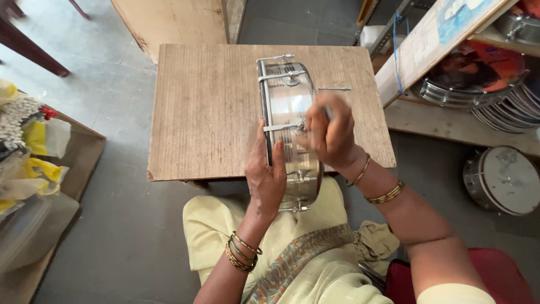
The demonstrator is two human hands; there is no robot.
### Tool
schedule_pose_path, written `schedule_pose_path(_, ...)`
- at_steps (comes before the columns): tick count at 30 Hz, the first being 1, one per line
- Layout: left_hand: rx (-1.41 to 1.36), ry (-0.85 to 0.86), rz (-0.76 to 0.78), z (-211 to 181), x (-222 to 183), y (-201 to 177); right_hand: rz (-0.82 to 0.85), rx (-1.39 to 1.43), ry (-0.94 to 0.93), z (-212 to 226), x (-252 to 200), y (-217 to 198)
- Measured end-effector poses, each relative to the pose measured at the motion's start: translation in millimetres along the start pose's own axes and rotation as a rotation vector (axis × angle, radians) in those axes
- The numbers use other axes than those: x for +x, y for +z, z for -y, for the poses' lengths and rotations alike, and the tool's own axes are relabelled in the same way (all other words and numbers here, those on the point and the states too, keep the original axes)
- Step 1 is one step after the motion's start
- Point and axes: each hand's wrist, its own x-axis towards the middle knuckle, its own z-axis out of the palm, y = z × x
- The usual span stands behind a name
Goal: The person tightens bolts on the side of a drum using a wrench, turning the drum over to reach different sections.
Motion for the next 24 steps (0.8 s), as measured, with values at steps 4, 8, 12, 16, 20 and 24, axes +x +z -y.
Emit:
schedule_pose_path(4, -0.042, -0.022, 0.004, 2, -1, 1, 0.104, -0.200, 0.208, 9, 30, 6)
schedule_pose_path(8, 0.037, -0.013, 0.001, 7, -4, 3, 0.306, -0.223, 0.529, -22, 67, 7)
schedule_pose_path(12, 0.041, 0.112, -0.041, 10, -3, 3, 0.333, 0.109, 0.703, -35, 78, 12)
schedule_pose_path(16, 0.023, 0.096, -0.052, 11, -4, 4, 0.066, 0.040, 0.496, -11, 56, -2)
schedule_pose_path(20, 0.008, -0.032, -0.018, 5, -5, 1, -0.075, -0.002, 0.222, 17, 13, -5)
schedule_pose_path(24, -0.039, -0.091, 0.009, -2, 0, 1, 0.038, -0.192, -0.196, 9, -2, -3)
